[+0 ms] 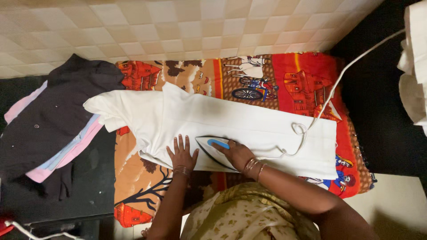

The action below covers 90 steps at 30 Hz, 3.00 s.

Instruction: The person irons a white pair of trousers on a patterned cloth-covered surface. They repeatedly unfold, smooth, and press different sections of the garment with an electric iron, then fold the trousers into a compact stack.

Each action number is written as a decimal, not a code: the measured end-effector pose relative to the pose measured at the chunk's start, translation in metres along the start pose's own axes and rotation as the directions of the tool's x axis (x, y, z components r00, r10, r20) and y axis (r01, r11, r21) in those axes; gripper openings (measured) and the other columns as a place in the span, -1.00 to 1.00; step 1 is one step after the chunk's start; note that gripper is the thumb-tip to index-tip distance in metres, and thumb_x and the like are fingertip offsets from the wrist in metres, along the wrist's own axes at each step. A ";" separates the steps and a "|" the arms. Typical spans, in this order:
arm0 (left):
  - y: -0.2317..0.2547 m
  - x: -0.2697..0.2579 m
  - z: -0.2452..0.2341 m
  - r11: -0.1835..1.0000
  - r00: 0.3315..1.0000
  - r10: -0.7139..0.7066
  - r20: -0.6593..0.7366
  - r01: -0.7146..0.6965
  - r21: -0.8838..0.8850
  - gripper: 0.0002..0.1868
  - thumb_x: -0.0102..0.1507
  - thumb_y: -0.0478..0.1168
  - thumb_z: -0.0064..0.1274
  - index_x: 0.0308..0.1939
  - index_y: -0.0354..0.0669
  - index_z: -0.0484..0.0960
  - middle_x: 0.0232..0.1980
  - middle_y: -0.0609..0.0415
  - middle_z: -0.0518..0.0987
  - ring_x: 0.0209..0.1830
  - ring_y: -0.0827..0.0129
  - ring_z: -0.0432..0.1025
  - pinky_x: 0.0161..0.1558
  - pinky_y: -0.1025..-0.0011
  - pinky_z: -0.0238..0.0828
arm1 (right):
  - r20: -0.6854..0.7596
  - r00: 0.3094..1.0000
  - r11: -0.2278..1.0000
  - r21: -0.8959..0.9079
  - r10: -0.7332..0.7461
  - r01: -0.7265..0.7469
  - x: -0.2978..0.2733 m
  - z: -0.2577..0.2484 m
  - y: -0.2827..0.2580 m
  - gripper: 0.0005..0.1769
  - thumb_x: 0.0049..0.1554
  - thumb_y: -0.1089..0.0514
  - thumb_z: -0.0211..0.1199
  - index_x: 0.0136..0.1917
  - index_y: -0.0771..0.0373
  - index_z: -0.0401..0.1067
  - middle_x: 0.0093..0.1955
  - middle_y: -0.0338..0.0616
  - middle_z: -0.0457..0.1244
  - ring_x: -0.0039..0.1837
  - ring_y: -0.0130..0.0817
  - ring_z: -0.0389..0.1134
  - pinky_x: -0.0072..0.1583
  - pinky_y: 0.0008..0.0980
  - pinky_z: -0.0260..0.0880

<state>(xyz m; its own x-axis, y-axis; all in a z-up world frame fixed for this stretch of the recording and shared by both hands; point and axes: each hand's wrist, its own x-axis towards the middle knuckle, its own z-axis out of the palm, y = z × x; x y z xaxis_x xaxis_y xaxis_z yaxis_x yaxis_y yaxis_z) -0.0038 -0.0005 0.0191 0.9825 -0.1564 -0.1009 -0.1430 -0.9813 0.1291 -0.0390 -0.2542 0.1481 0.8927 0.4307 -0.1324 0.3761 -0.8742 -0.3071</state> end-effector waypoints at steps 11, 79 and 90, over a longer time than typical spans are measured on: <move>0.002 -0.004 0.007 0.999 1.000 -0.017 0.001 0.017 0.048 -0.13 0.31 0.36 -0.24 0.59 0.08 0.02 0.67 -0.02 -0.08 0.66 0.08 -0.24 0.46 -0.34 -0.39 | -0.189 0.959 0.974 -0.039 0.210 -0.221 0.095 -0.007 -0.001 -0.09 0.19 0.39 -0.01 0.66 -0.35 -0.05 0.03 0.17 0.28 -0.05 0.03 0.43 -0.05 -0.09 0.51; 0.178 -0.051 0.019 0.990 0.943 0.009 0.332 -0.054 0.128 -0.06 0.33 0.47 -0.45 0.64 0.17 -0.28 0.71 0.15 -0.38 0.68 0.17 -0.50 0.44 -0.39 -0.59 | -0.167 0.750 0.767 0.189 0.640 -0.613 -0.195 -0.046 0.223 -0.09 0.19 0.16 0.16 0.65 -0.35 -0.17 0.03 0.22 0.24 -0.13 0.12 0.41 -0.06 0.02 0.44; 0.167 -0.060 0.035 0.986 0.972 -0.094 0.216 0.062 0.153 -0.13 0.33 0.45 -0.57 0.62 0.21 -0.21 0.69 0.21 -0.29 0.67 0.23 -0.46 0.51 -0.19 -0.63 | -0.187 0.976 0.989 -0.072 0.110 -0.126 -0.138 -0.001 0.200 -0.10 0.14 0.31 0.02 0.64 -0.30 -0.08 0.26 0.34 0.25 -0.06 0.09 0.44 -0.07 -0.05 0.52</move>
<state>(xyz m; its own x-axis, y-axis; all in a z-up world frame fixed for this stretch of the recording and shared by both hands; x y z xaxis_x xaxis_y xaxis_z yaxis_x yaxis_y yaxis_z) -0.0913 -0.1591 0.0124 0.9426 -0.0838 -0.3233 -0.0988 -0.9947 -0.0301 -0.0864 -0.4890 0.1062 0.9593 0.2822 0.0127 0.2780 -0.9352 -0.2193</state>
